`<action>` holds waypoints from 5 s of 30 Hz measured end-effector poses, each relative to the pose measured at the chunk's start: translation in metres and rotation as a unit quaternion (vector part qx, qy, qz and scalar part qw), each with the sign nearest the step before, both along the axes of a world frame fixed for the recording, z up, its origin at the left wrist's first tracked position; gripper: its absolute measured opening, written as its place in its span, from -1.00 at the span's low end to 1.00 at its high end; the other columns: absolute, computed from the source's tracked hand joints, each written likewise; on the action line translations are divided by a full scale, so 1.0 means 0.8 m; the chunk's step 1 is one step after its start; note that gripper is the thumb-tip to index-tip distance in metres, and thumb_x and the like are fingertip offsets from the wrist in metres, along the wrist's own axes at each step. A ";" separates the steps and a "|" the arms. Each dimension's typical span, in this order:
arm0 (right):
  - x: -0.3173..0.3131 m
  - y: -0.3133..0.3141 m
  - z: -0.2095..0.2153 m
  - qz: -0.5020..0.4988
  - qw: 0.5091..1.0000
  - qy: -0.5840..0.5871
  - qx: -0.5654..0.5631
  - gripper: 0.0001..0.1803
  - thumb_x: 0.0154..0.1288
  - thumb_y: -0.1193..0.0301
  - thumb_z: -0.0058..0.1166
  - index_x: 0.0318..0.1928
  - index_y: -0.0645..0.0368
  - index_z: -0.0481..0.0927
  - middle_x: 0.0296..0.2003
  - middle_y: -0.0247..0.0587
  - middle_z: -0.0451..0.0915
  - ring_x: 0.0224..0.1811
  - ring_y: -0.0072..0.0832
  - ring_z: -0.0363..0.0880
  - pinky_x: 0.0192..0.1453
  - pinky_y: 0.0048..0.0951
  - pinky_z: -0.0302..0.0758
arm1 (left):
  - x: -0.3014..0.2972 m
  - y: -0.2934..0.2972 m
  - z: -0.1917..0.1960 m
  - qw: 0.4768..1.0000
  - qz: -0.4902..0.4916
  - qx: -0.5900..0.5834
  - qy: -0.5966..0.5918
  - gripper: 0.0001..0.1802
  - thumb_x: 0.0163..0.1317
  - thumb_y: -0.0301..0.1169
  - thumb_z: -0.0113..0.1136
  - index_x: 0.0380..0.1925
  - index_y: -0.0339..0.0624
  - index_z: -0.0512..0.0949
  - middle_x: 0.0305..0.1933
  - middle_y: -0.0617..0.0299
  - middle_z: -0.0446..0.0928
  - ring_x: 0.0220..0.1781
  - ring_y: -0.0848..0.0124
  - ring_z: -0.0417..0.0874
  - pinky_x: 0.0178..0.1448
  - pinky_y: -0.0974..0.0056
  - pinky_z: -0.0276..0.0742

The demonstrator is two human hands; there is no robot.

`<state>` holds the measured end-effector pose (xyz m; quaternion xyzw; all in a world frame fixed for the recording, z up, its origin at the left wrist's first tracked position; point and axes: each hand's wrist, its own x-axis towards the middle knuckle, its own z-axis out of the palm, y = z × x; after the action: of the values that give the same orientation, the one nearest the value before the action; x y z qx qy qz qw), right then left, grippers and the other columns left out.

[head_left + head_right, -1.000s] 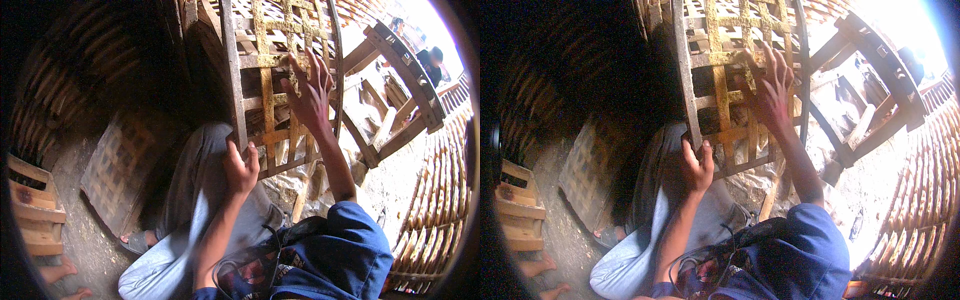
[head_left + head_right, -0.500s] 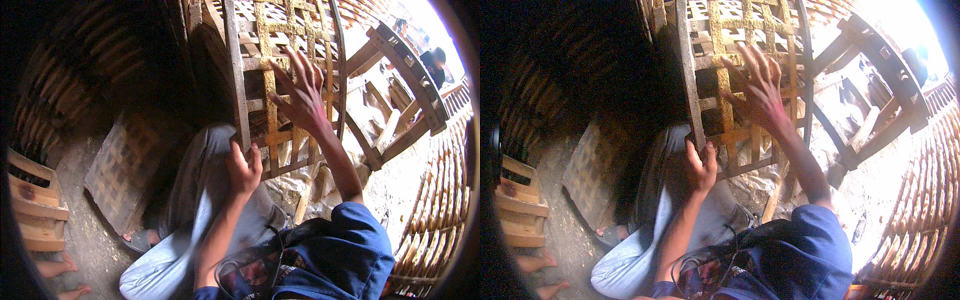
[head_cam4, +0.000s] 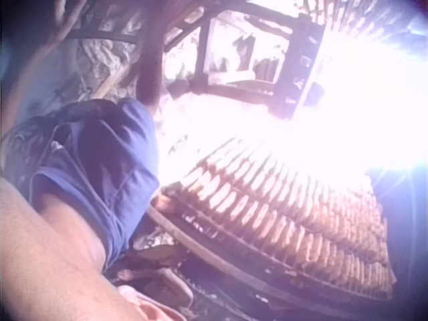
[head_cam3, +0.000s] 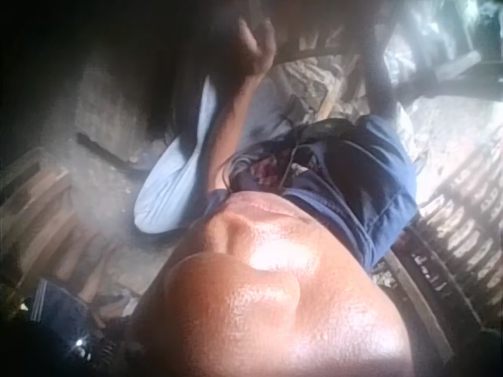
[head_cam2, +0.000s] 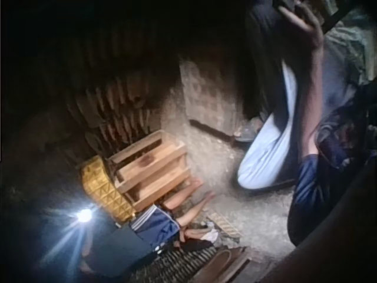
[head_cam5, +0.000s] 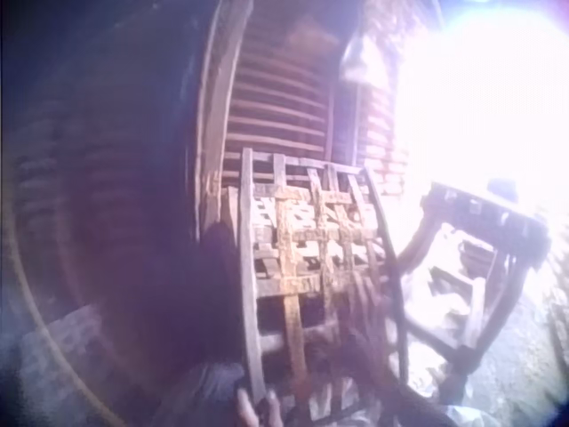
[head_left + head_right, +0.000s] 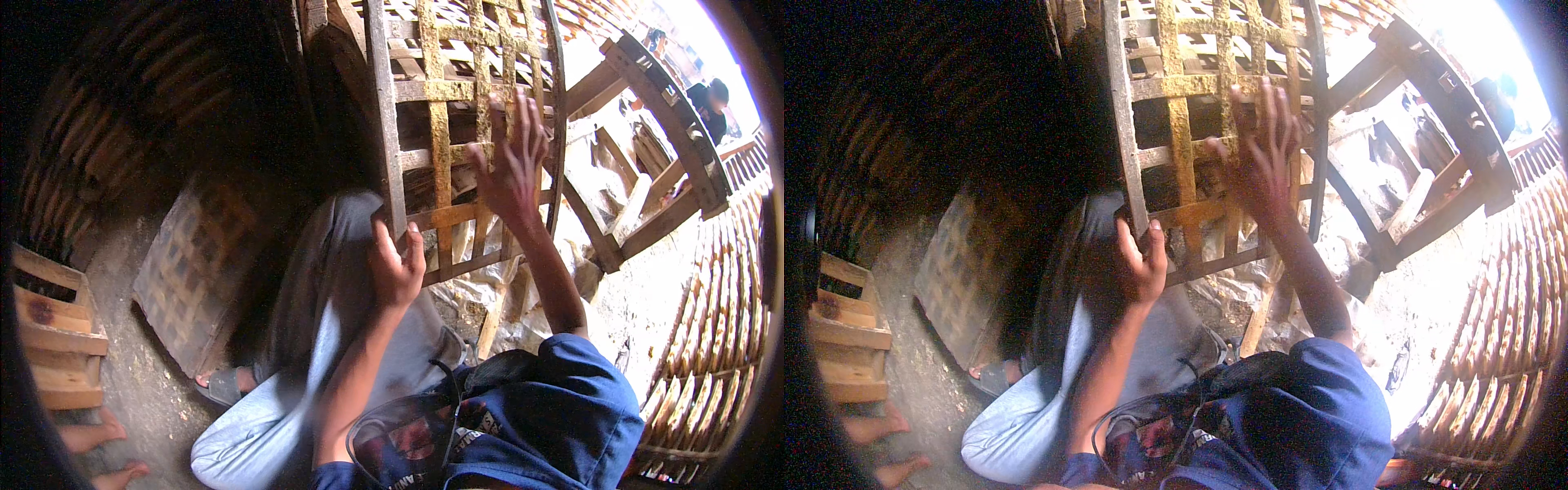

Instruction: The person sits on the floor and repeatedly picks up a rectangular wooden lattice frame, then uses a small metal tool to scrape or pry along the frame's joints and edges. The person turns the frame over and works on multiple sections before placing it back down and picking up another frame to repeat the process.

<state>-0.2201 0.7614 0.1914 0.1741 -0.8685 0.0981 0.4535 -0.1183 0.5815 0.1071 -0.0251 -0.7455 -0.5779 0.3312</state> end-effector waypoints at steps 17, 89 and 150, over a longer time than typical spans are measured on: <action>-0.002 -0.016 0.017 0.095 0.994 0.047 -0.022 -0.63 0.20 0.15 0.36 -0.03 0.02 0.74 0.33 -0.10 0.42 0.43 -0.05 0.28 0.44 0.01 0.11 | 0.001 -0.006 0.008 1.000 -0.014 -0.020 0.020 -0.68 0.42 -0.30 0.13 -0.05 -0.34 0.38 -0.25 -0.21 0.63 -0.16 -0.19 0.68 -0.16 -0.02 0.56; 0.041 -0.454 0.005 0.458 0.353 -0.553 -0.599 -0.67 0.40 0.51 0.02 0.13 0.29 0.59 0.03 -0.29 0.68 0.22 -0.50 0.59 -0.18 -0.63 0.45 | 0.282 -0.475 0.110 0.565 0.536 -0.623 -0.067 -0.71 0.06 -0.10 0.48 -0.33 0.04 0.65 -0.43 0.29 0.61 -0.51 0.23 0.62 -0.39 0.19 0.50; 0.178 -0.457 -0.066 0.494 0.201 -0.688 -0.491 -0.29 0.21 0.59 -0.03 0.43 0.17 0.28 0.36 -0.23 0.43 0.43 -0.27 0.38 0.52 -0.05 0.25 | 0.304 -0.302 0.044 0.858 0.332 -0.346 -0.186 -0.33 0.11 0.02 0.40 0.21 0.00 0.60 0.25 0.14 0.49 0.22 0.17 0.47 0.27 0.05 0.23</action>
<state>-0.0780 0.3959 0.1382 0.1740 -0.3528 0.7905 -0.4695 0.1248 0.3396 0.1420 0.2192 -0.9092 -0.1326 0.3283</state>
